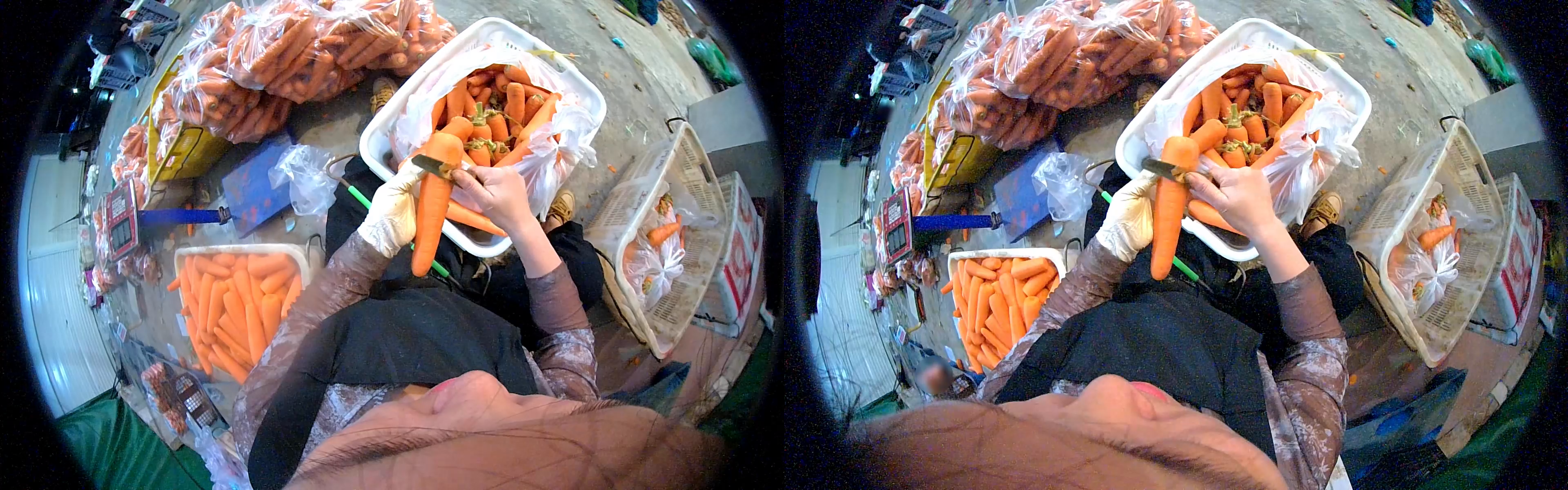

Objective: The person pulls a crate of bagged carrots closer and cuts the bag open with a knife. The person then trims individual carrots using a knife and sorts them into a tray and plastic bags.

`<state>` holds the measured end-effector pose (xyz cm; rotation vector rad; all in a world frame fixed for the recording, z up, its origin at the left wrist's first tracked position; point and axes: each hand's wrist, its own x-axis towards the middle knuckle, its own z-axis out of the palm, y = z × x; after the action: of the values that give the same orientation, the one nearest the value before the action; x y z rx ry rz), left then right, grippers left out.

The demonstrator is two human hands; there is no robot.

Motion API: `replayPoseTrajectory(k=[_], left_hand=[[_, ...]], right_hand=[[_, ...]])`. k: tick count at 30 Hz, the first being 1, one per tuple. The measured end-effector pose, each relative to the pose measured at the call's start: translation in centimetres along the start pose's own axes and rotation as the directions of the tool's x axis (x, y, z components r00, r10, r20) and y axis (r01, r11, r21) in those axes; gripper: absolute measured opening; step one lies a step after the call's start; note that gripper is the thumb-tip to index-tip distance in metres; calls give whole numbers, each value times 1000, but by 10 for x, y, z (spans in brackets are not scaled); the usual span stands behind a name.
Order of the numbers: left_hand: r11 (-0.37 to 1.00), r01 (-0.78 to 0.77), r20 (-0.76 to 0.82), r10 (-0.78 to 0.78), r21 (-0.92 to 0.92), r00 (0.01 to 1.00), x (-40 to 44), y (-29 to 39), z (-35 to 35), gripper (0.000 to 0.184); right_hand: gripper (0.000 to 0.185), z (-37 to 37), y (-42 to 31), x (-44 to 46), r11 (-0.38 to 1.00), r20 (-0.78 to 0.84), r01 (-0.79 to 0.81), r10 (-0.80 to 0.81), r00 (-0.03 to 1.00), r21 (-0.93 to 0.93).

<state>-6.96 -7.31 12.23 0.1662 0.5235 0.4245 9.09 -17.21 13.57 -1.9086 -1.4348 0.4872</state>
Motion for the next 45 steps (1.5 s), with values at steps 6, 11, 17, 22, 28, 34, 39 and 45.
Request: replayPoseTrajectory(k=[6, 11, 17, 22, 28, 34, 39, 45], left_hand=[[998, 57, 43, -56, -41, 998, -2, -4, 4, 33], [997, 62, 74, -58, -41, 996, 4, 2, -2, 36], [979, 118, 73, -107, -167, 992, 7, 22, -4, 41], [956, 123, 130, -91, -265, 987, 9, 24, -6, 44], [933, 215, 225, -152, -287, 962, 5, 26, -5, 55], [979, 81, 182, -47, -185, 982, -7, 29, 0, 55], [993, -77, 116, 88, -92, 989, -1, 26, -17, 53], [965, 209, 398, -131, -159, 908, -13, 32, -7, 62]], right_hand=[[41, 3, 0, -2, 994, -9, 81, -81, 997, -69], [33, -4, -8, -7, 980, 98, 195, -197, 975, 36], [37, -42, -5, -2, 943, -103, -143, 117, 988, -300], [26, -49, 26, -2, 928, -167, -230, 187, 968, -293], [34, -54, 3, -5, 952, -221, -195, 143, 965, -235], [14, -24, 32, 12, 973, -179, -228, 232, 956, 45], [22, 8, 3, 6, 832, 126, -213, 173, 977, 512], [37, -6, -22, 7, 782, 135, -151, 86, 987, 604]])
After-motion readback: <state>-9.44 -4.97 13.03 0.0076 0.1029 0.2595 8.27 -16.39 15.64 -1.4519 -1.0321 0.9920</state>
